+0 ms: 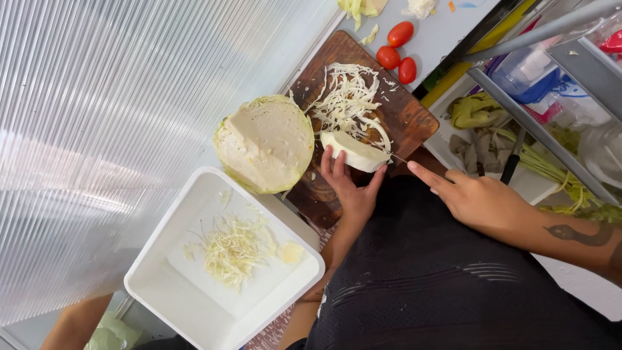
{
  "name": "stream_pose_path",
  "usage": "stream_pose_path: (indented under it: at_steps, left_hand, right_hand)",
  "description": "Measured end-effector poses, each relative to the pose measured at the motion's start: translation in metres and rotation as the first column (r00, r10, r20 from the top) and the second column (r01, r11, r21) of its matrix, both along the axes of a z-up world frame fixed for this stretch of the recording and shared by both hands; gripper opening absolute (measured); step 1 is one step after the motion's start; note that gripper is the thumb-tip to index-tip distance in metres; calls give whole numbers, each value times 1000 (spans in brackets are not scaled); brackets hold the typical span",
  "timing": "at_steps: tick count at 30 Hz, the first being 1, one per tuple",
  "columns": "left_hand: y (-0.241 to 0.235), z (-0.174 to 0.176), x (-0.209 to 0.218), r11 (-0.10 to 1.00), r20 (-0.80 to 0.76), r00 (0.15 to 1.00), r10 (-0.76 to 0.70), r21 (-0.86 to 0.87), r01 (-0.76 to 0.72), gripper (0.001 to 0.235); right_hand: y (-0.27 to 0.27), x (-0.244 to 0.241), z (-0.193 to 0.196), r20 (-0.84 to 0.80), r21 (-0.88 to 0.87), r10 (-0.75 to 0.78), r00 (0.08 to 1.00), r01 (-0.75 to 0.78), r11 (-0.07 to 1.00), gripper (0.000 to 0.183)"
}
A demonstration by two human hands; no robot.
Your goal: The person slices a wedge of cabbage into thin strips on a wooden cutting board using a knife. They then transfer the shredded cabbage into a white plastic container. Later, the person holds a cup containing a green liquid and a spoon, and briefly picks up cherry tomatoes and cabbage leaves from the counter.
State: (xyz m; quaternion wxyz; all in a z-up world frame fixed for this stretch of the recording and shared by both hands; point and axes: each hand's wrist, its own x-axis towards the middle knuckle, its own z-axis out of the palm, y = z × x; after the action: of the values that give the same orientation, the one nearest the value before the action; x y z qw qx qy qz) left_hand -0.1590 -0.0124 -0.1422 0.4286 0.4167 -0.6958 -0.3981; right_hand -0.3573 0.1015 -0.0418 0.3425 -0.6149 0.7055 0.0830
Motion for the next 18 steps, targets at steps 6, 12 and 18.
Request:
stream_pose_path:
  at_steps: [6, 12, 18]
  left_hand:
    - [-2, -3, -1, 998, 74, 997, 31, -48, -27, 93]
    - [-1, -1, 0, 998, 126, 992, 19, -63, -11, 92]
    - [-6, 11, 2, 1000, 112, 994, -2, -24, 5, 92]
  right_hand:
    - [-8, 3, 24, 46, 182, 156, 987, -162, 970, 94]
    - [-20, 3, 24, 96, 157, 158, 983, -172, 972, 89]
    - [-3, 7, -5, 13, -96, 122, 992, -120, 988, 64]
